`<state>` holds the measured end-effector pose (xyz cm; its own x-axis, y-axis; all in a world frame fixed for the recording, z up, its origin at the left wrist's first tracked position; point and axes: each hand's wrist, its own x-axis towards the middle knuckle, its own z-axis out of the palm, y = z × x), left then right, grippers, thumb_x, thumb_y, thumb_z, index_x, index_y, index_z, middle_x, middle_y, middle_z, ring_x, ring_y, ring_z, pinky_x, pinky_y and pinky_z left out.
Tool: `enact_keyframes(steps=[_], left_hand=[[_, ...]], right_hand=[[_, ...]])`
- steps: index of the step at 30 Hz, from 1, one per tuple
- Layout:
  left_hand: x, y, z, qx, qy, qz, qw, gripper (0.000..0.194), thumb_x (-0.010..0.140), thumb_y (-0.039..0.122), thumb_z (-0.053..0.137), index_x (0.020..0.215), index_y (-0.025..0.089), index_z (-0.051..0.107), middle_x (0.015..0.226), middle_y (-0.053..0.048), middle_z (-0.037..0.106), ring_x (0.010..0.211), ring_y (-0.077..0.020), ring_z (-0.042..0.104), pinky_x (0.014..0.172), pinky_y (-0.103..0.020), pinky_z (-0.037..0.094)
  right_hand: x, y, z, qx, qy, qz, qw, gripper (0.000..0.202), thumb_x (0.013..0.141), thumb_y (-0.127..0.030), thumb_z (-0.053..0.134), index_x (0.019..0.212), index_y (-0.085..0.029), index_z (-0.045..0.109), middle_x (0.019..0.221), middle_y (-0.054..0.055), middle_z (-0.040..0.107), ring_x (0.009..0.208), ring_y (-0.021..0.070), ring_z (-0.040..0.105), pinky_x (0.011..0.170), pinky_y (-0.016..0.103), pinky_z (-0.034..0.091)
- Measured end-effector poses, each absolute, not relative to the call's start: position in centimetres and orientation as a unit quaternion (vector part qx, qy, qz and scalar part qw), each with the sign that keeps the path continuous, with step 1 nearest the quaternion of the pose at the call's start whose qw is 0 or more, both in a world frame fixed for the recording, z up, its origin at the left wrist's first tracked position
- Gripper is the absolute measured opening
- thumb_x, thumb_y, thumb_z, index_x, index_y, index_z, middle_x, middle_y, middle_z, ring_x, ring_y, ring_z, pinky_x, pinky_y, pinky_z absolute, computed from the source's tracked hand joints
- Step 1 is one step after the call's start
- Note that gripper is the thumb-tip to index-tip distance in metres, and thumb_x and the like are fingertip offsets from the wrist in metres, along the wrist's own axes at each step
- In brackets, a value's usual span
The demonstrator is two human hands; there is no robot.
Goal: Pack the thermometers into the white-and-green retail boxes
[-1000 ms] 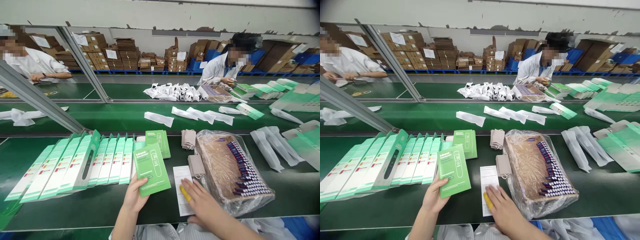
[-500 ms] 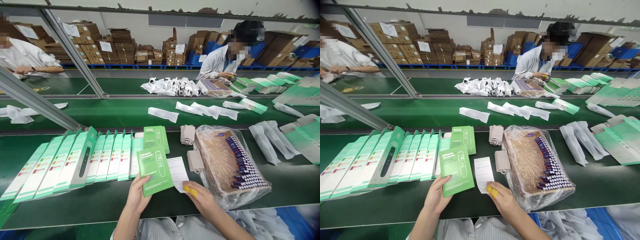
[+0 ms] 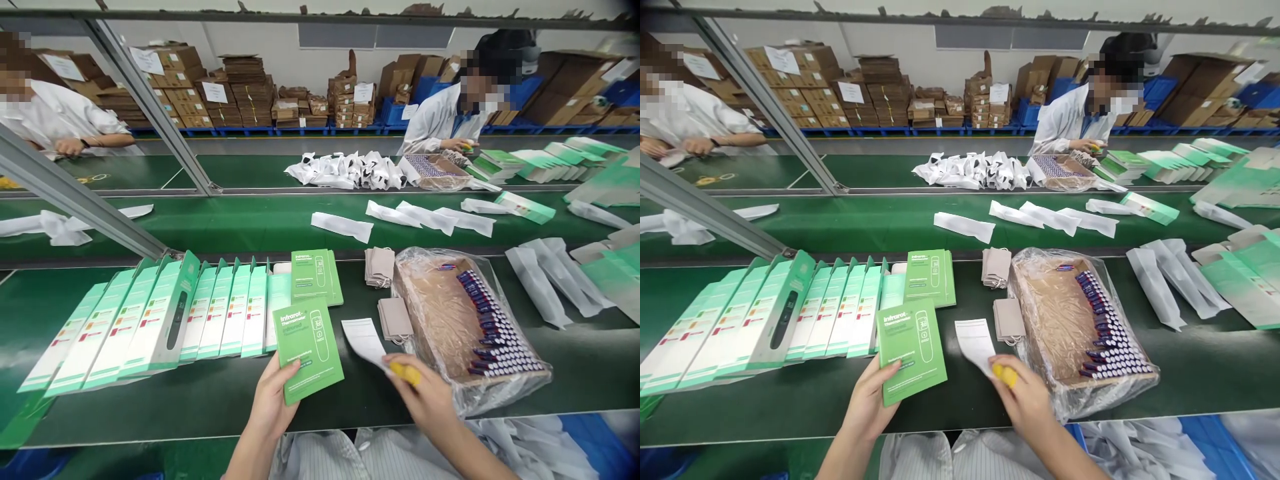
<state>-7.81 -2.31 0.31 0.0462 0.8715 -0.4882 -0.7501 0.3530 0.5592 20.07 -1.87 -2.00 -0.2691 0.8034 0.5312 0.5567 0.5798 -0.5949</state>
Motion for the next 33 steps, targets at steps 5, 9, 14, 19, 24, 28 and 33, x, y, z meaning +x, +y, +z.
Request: enact_keyframes(steps=[5,9,14,19,24,28,33], left_hand=[[-5.5,-2.3,0.5,0.078,0.375,0.558,0.737,0.066,0.083,0.02,0.072,0.144,0.025,0.048,0.114,-0.009,0.076,0.114,-0.0311,0.068,0.102,-0.043,0.051],[-2.9,-1.8,0.7,0.063,0.338,0.578,0.74,0.058,0.085,0.031,0.073,0.139,0.023,0.053,0.114,-0.01,0.076,0.112,-0.0303,0.068,0.101,-0.043,0.052],[-1.5,-1.3,0.3,0.09,0.342,0.563,0.747,0.058,0.083,0.025,0.076,0.136,0.022,0.053,0.113,-0.01,0.076,0.106,-0.0286,0.071,0.097,-0.04,0.054],[-1.9,-1.3,-0.1,0.102,0.331,0.562,0.751,0.064,0.082,0.022,0.075,0.14,0.024,0.048,0.115,-0.01,0.075,0.105,-0.029,0.072,0.094,-0.039,0.055],[-2.1,-1.5,0.2,0.111,0.344,0.54,0.76,0.068,0.081,0.023,0.078,0.141,0.027,0.047,0.118,-0.011,0.074,0.112,-0.0315,0.068,0.098,-0.042,0.054],[-1.9,-1.8,0.4,0.119,0.35,0.528,0.765,0.066,0.078,0.024,0.08,0.138,0.025,0.052,0.12,-0.012,0.074,0.114,-0.0339,0.067,0.098,-0.044,0.054],[-1.7,-1.8,0.2,0.146,0.383,0.526,0.746,0.053,0.077,0.027,0.081,0.126,0.022,0.062,0.115,-0.013,0.075,0.115,-0.0352,0.066,0.097,-0.047,0.054]], right_hand=[[19.5,-1.3,2.8,-0.452,-0.736,0.146,0.483,0.036,0.092,-0.011,0.053,0.126,-0.024,0.06,0.125,0.009,0.069,0.114,0.0243,0.068,0.1,0.037,0.056],[16.3,-1.2,2.6,-0.271,-0.882,0.176,0.343,0.046,0.096,-0.012,0.044,0.142,-0.015,0.047,0.135,0.014,0.063,0.129,0.0199,0.056,0.108,0.034,0.048],[15.2,-0.4,1.2,-0.194,-0.941,0.119,0.252,0.035,0.1,-0.014,0.043,0.132,-0.014,0.057,0.129,0.013,0.067,0.134,0.0195,0.05,0.116,0.045,0.035],[17.4,-0.1,2.7,-0.186,-0.933,0.14,0.275,0.043,0.098,-0.046,0.05,0.13,-0.018,0.056,0.134,0.013,0.063,0.138,0.0292,0.045,0.116,0.059,0.029],[17.7,1.7,3.6,-0.468,-0.762,0.185,0.407,0.034,0.098,-0.029,0.05,0.131,-0.023,0.056,0.127,0.012,0.063,0.117,0.0266,0.06,0.099,0.044,0.051],[16.9,4.2,3.8,-0.549,-0.677,0.292,0.394,0.019,0.094,-0.032,0.055,0.103,-0.02,0.067,0.093,0.007,0.069,0.082,0.0206,0.065,0.075,0.033,0.055],[16.6,5.1,4.3,-0.564,-0.669,0.312,0.369,0.015,0.09,-0.031,0.057,0.085,-0.019,0.064,0.073,0.001,0.062,0.066,0.016,0.057,0.061,0.027,0.047]])
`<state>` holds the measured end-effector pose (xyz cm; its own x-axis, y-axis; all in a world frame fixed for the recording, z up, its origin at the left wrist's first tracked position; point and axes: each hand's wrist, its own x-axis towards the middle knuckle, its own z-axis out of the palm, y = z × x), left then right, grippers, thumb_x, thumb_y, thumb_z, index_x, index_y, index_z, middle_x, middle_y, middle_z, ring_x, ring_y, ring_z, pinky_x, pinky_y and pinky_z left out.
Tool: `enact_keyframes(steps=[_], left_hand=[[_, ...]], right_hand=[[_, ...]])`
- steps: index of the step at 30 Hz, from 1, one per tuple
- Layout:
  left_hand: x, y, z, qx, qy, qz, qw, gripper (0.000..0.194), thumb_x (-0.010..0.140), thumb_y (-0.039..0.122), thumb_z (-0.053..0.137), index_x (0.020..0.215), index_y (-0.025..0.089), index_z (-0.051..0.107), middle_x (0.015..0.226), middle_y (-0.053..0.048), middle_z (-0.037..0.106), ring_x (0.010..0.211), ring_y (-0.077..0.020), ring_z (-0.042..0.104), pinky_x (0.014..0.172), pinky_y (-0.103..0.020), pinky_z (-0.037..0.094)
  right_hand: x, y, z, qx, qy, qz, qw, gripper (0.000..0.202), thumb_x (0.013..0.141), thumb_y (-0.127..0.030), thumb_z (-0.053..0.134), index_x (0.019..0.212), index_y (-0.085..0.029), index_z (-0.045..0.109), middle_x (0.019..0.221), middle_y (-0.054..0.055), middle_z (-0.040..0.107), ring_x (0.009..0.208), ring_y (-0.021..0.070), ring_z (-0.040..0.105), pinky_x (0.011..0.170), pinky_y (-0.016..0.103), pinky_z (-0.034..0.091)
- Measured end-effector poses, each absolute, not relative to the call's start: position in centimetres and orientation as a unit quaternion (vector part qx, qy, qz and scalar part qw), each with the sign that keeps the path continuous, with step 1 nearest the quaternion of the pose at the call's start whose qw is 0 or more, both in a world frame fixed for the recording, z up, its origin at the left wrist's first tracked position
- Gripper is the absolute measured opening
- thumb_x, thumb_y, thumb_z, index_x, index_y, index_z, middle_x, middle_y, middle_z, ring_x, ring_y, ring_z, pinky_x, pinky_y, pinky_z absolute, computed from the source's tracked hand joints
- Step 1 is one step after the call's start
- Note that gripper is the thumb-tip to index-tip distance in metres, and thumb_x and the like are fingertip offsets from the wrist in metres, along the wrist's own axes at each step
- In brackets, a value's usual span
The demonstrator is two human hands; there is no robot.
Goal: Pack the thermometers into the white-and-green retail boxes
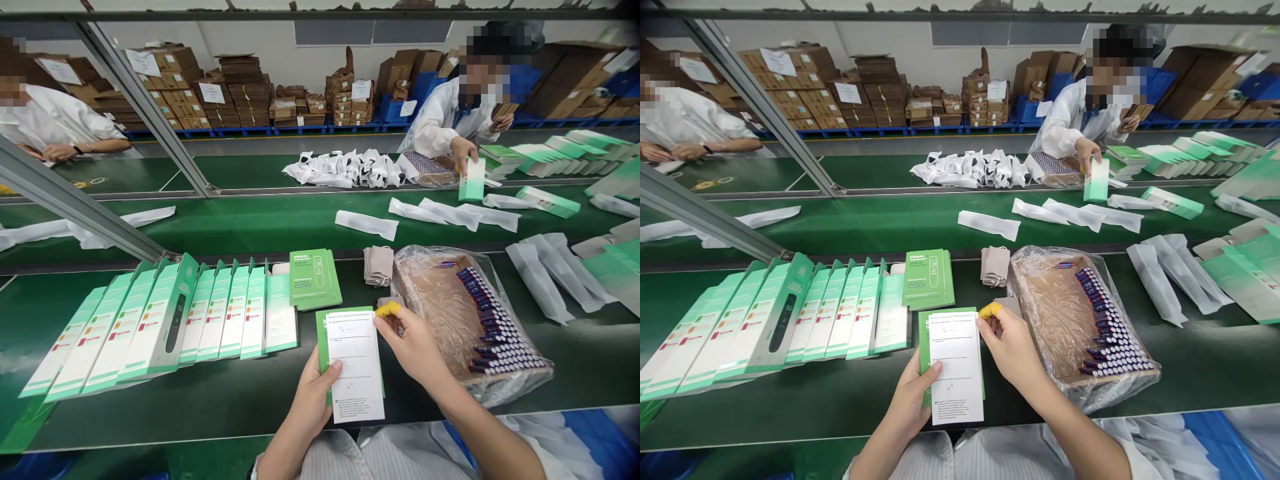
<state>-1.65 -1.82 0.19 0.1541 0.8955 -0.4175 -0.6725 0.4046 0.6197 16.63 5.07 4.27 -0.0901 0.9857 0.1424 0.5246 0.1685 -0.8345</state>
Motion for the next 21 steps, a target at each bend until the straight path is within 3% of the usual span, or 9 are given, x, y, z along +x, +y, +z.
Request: enact_keyframes(steps=[7,12,16,19,21], left_hand=[[-2.1,-1.7,0.0,0.193,0.422,0.528,0.711,0.046,0.075,0.033,0.081,0.117,0.019,0.068,0.115,-0.015,0.075,0.11,-0.0369,0.068,0.091,-0.046,0.055],[-5.1,-2.4,0.0,0.154,0.474,0.55,0.67,0.056,0.074,0.032,0.082,0.125,0.019,0.063,0.113,-0.014,0.076,0.107,-0.0372,0.07,0.084,-0.044,0.059],[-7.5,-3.1,0.6,0.113,0.509,0.576,0.63,0.071,0.073,0.029,0.084,0.137,0.023,0.053,0.113,-0.011,0.076,0.106,-0.0373,0.07,0.085,-0.044,0.06],[-7.8,-3.4,1.0,0.105,0.497,0.597,0.621,0.074,0.072,0.027,0.084,0.139,0.025,0.051,0.114,-0.01,0.076,0.109,-0.0374,0.069,0.087,-0.043,0.06],[-7.3,-3.4,1.1,0.109,0.485,0.599,0.628,0.071,0.073,0.028,0.083,0.138,0.024,0.052,0.113,-0.01,0.076,0.112,-0.0377,0.067,0.087,-0.043,0.06]], right_hand=[[17.1,5.6,4.6,-0.576,-0.675,0.271,0.374,0.014,0.088,-0.029,0.055,0.08,-0.019,0.061,0.067,-0.001,0.058,0.06,0.0145,0.054,0.057,0.025,0.045],[18.4,7.8,3.6,-0.599,-0.671,0.249,0.359,0.017,0.089,-0.031,0.053,0.085,-0.018,0.062,0.071,0.002,0.064,0.062,0.0164,0.059,0.057,0.026,0.047],[18.3,8.5,1.5,-0.6,-0.699,0.232,0.312,0.018,0.087,-0.029,0.055,0.073,-0.02,0.059,0.059,-0.001,0.059,0.053,0.0169,0.056,0.053,0.028,0.042],[17.8,8.1,0.4,-0.599,-0.718,0.195,0.297,0.025,0.086,-0.029,0.056,0.062,-0.022,0.051,0.059,0.001,0.056,0.057,0.0197,0.055,0.061,0.033,0.043],[17.4,7.5,0.3,-0.595,-0.726,0.169,0.3,0.023,0.087,-0.028,0.054,0.065,-0.022,0.052,0.067,0.004,0.059,0.067,0.0234,0.058,0.07,0.038,0.044]])
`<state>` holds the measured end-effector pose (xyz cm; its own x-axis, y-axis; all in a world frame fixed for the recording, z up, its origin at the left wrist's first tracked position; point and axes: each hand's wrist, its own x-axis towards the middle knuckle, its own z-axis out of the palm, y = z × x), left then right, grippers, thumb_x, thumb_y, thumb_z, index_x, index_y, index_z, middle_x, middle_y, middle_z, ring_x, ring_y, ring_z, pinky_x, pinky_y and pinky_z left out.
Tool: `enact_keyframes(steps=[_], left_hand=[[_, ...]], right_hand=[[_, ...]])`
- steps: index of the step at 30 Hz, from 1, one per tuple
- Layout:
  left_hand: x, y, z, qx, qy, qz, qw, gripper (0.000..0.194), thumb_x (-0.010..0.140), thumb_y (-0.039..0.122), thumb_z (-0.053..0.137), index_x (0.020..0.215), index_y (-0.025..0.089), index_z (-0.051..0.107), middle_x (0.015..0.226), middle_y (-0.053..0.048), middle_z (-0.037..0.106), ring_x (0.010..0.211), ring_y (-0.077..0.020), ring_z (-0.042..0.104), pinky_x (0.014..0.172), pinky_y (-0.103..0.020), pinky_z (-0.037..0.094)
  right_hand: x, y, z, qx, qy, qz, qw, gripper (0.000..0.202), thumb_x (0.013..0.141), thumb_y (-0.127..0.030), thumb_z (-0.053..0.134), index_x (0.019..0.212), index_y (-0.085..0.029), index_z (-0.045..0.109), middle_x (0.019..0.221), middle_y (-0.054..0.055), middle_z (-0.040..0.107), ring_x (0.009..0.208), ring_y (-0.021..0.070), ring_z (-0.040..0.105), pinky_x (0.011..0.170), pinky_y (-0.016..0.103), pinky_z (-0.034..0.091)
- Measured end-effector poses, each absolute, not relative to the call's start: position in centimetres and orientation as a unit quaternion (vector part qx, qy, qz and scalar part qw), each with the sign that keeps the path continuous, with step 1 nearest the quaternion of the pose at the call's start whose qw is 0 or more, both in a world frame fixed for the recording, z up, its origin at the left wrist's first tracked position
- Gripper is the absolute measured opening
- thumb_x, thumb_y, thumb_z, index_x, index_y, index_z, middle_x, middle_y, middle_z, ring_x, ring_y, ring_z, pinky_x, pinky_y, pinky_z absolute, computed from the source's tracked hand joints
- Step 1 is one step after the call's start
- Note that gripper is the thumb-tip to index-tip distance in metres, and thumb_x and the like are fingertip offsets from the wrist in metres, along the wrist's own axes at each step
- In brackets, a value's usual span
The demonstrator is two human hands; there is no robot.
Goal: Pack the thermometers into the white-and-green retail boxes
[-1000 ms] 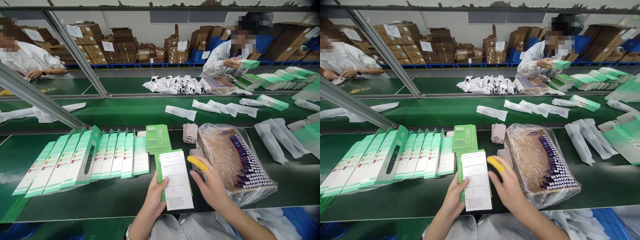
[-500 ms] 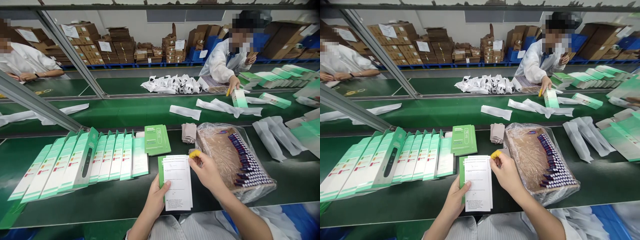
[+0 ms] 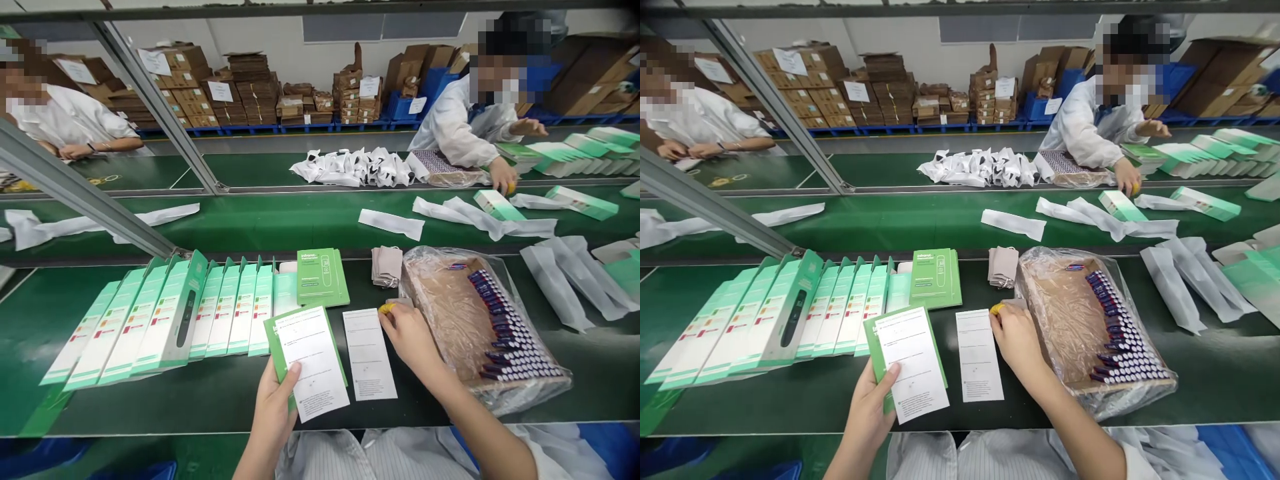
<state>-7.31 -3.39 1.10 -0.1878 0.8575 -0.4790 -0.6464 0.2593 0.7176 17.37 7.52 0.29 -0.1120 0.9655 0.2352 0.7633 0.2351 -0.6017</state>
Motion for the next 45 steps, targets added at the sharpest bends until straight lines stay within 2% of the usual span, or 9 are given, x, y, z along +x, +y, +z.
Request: enact_keyframes(steps=[2,8,15,22,29,31,36,40,45], left_hand=[[-6.6,-3.3,1.0,0.113,0.476,0.594,0.639,0.068,0.075,0.029,0.082,0.136,0.023,0.053,0.113,-0.011,0.076,0.113,-0.0373,0.067,0.088,-0.043,0.06],[-4.3,-3.1,0.2,0.179,0.471,0.582,0.638,0.057,0.076,0.032,0.081,0.128,0.021,0.059,0.113,-0.011,0.076,0.108,-0.0334,0.069,0.087,-0.04,0.059],[-4.0,-3.0,-0.2,0.328,0.518,0.521,0.594,0.043,0.074,0.042,0.08,0.106,0.016,0.07,0.105,-0.012,0.077,0.094,-0.029,0.072,0.077,-0.035,0.06],[-3.5,-2.7,-0.5,0.312,0.528,0.517,0.597,0.049,0.084,0.052,0.067,0.118,0.017,0.067,0.116,-0.012,0.073,0.103,-0.0303,0.069,0.082,-0.036,0.058],[-2.6,-2.5,-0.8,0.268,0.512,0.521,0.628,0.05,0.079,0.051,0.072,0.117,0.018,0.067,0.116,-0.012,0.073,0.103,-0.0309,0.069,0.083,-0.037,0.058],[-2.5,-2.4,-0.9,0.269,0.512,0.523,0.626,0.049,0.079,0.05,0.073,0.117,0.018,0.067,0.116,-0.012,0.073,0.104,-0.0309,0.069,0.086,-0.038,0.057],[-2.4,-2.2,-1.1,0.28,0.507,0.52,0.628,0.05,0.082,0.051,0.07,0.119,0.017,0.066,0.117,-0.012,0.073,0.105,-0.0308,0.068,0.088,-0.039,0.056],[-2.2,-1.8,-1.2,0.298,0.507,0.52,0.62,0.051,0.084,0.053,0.067,0.119,0.016,0.068,0.117,-0.012,0.073,0.106,-0.0308,0.068,0.089,-0.038,0.055],[-2.0,-1.7,-1.5,0.299,0.506,0.52,0.62,0.052,0.083,0.055,0.067,0.12,0.018,0.068,0.116,-0.011,0.074,0.103,-0.0295,0.068,0.085,-0.036,0.056]], right_hand=[[16.9,6.6,0.8,-0.59,-0.731,0.154,0.308,0.017,0.09,-0.028,0.052,0.075,-0.02,0.057,0.075,0.006,0.061,0.074,0.0249,0.059,0.074,0.04,0.045],[14.4,3.0,3.7,-0.487,-0.751,0.2,0.398,0.014,0.096,-0.031,0.054,0.107,-0.022,0.057,0.082,0.001,0.056,0.067,0.0152,0.054,0.063,0.028,0.048],[13.4,2.6,3.6,-0.505,-0.699,0.208,0.462,0.005,0.094,-0.023,0.058,0.099,-0.022,0.058,0.079,-0.001,0.062,0.067,0.0137,0.06,0.063,0.025,0.05],[14.0,2.6,3.5,-0.523,-0.68,0.268,0.438,0.008,0.096,-0.027,0.055,0.094,-0.022,0.06,0.082,0.0,0.066,0.071,0.0142,0.063,0.065,0.025,0.05],[13.4,2.7,3.4,-0.532,-0.705,0.243,0.402,0.009,0.095,-0.024,0.057,0.087,-0.021,0.061,0.072,-0.003,0.061,0.063,0.0135,0.057,0.061,0.025,0.045],[13.4,3.0,3.1,-0.535,-0.708,0.224,0.404,0.009,0.094,-0.024,0.057,0.085,-0.021,0.059,0.075,-0.001,0.059,0.07,0.0156,0.057,0.066,0.027,0.045],[13.5,3.2,2.0,-0.521,-0.681,0.259,0.444,0.008,0.096,-0.026,0.053,0.096,-0.021,0.058,0.112,0.008,0.059,0.098,0.0212,0.058,0.082,0.034,0.047],[12.9,3.1,0.6,-0.511,-0.577,0.392,0.502,0.009,0.096,-0.032,0.055,0.099,-0.023,0.056,0.101,0.005,0.065,0.086,0.0183,0.064,0.076,0.032,0.052],[12.4,2.9,-0.9,-0.514,-0.533,0.412,0.531,0.028,0.097,-0.035,0.054,0.122,-0.024,0.053,0.104,0.007,0.068,0.091,0.02,0.067,0.08,0.035,0.055]])
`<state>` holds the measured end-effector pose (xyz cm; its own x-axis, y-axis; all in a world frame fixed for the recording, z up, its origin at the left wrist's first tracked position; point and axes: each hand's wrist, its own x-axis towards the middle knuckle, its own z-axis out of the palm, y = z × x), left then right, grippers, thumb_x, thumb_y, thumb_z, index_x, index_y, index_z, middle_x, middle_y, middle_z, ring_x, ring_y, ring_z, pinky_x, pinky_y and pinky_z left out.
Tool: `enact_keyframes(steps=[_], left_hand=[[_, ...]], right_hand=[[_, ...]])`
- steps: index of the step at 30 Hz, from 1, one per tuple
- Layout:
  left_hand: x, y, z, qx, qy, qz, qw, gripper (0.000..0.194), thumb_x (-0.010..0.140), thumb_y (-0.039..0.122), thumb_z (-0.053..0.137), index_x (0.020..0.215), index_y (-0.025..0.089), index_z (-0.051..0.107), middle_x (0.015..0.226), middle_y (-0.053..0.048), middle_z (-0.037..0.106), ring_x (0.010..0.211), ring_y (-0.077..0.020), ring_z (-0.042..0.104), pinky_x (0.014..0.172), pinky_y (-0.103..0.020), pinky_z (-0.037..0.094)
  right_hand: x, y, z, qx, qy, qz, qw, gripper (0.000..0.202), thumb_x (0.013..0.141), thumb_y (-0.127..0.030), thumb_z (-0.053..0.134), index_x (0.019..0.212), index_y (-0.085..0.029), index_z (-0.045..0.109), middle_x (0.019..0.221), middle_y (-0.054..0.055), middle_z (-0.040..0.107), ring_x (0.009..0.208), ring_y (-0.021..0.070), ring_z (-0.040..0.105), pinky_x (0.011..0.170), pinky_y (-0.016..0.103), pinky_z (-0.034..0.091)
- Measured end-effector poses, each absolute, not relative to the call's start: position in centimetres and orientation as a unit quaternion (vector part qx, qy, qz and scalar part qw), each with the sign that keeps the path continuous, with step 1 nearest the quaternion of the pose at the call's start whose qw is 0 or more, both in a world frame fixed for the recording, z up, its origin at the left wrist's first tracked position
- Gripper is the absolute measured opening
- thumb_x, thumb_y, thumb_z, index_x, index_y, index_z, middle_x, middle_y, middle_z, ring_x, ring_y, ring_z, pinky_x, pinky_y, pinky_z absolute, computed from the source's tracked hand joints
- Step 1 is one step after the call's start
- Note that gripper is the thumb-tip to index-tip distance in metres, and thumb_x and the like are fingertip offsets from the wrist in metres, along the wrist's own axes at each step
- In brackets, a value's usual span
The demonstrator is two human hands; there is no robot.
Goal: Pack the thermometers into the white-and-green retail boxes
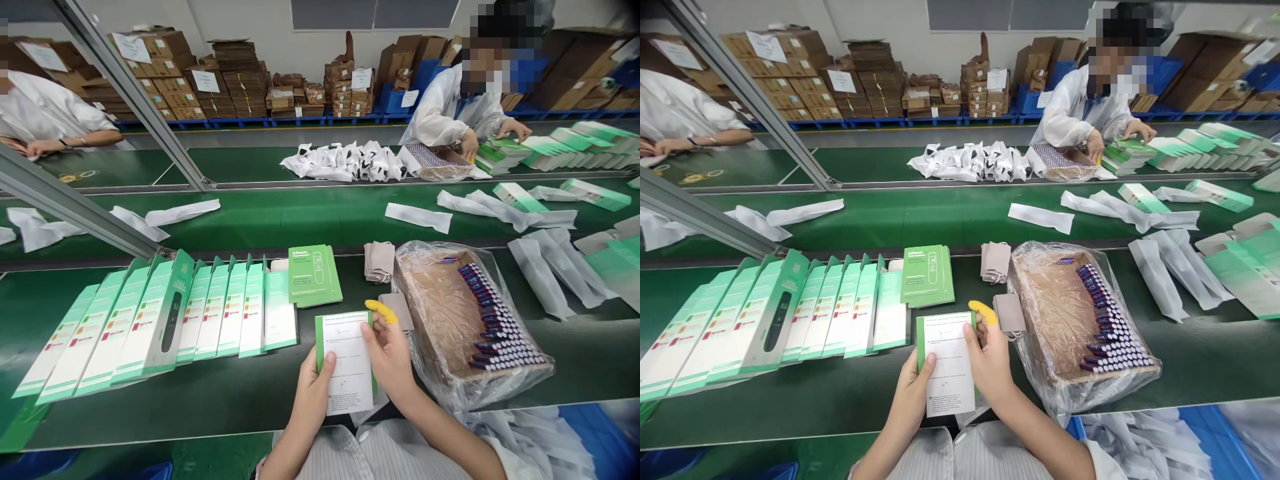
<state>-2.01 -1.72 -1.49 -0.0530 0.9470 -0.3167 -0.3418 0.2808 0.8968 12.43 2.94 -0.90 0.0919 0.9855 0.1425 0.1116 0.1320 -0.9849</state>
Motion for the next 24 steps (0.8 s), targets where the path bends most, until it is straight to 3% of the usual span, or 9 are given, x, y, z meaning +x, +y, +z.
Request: enact_keyframes(steps=[7,10,13,15,18,24], left_hand=[[-2.1,-1.6,-2.4,0.286,0.503,0.449,0.68,0.06,0.068,0.066,0.075,0.093,0.012,0.077,0.083,-0.011,0.079,0.072,-0.0248,0.072,0.062,-0.029,0.054],[-2.4,-1.7,-2.7,0.281,0.51,0.451,0.676,0.058,0.067,0.064,0.077,0.091,0.011,0.077,0.082,-0.011,0.079,0.072,-0.0245,0.072,0.062,-0.029,0.053],[-2.9,-1.7,-2.7,0.244,0.532,0.469,0.661,0.057,0.067,0.063,0.077,0.09,0.011,0.076,0.086,-0.012,0.079,0.075,-0.0261,0.073,0.066,-0.031,0.055],[-3.3,-1.6,-2.5,0.199,0.543,0.482,0.658,0.055,0.065,0.061,0.08,0.091,0.012,0.075,0.088,-0.012,0.079,0.076,-0.0277,0.074,0.066,-0.033,0.057],[-3.8,-1.4,-2.1,0.154,0.544,0.491,0.663,0.052,0.065,0.055,0.083,0.094,0.013,0.074,0.087,-0.012,0.08,0.077,-0.0296,0.075,0.065,-0.035,0.058],[-3.9,-1.3,-1.7,0.159,0.542,0.504,0.653,0.051,0.066,0.054,0.082,0.095,0.013,0.074,0.087,-0.013,0.08,0.081,-0.032,0.075,0.067,-0.038,0.06]], right_hand=[[13.1,2.0,-1.6,-0.536,-0.574,0.377,0.492,0.026,0.099,-0.035,0.051,0.12,-0.024,0.061,0.103,0.007,0.071,0.086,0.0209,0.069,0.074,0.036,0.057],[15.4,3.0,-0.4,-0.521,-0.7,0.292,0.392,0.028,0.1,-0.03,0.046,0.124,-0.023,0.059,0.112,0.009,0.069,0.099,0.0225,0.067,0.086,0.04,0.056],[19.0,5.4,0.8,-0.527,-0.8,0.11,0.265,0.031,0.1,-0.025,0.043,0.124,-0.016,0.06,0.124,0.015,0.064,0.121,0.0303,0.056,0.103,0.051,0.046],[21.2,7.0,1.0,-0.54,-0.823,-0.002,0.177,0.03,0.097,-0.025,0.048,0.116,-0.01,0.065,0.133,0.021,0.058,0.134,0.0376,0.043,0.109,0.058,0.036],[23.1,8.4,0.4,-0.534,-0.84,-0.076,0.06,0.026,0.09,-0.029,0.059,0.103,-0.007,0.069,0.142,0.026,0.05,0.143,0.0425,0.029,0.114,0.062,0.025],[23.3,8.4,-0.9,-0.525,-0.846,-0.097,0.012,0.038,0.088,-0.032,0.063,0.117,-0.007,0.063,0.138,0.027,0.053,0.144,0.0407,0.028,0.113,0.062,0.023]])
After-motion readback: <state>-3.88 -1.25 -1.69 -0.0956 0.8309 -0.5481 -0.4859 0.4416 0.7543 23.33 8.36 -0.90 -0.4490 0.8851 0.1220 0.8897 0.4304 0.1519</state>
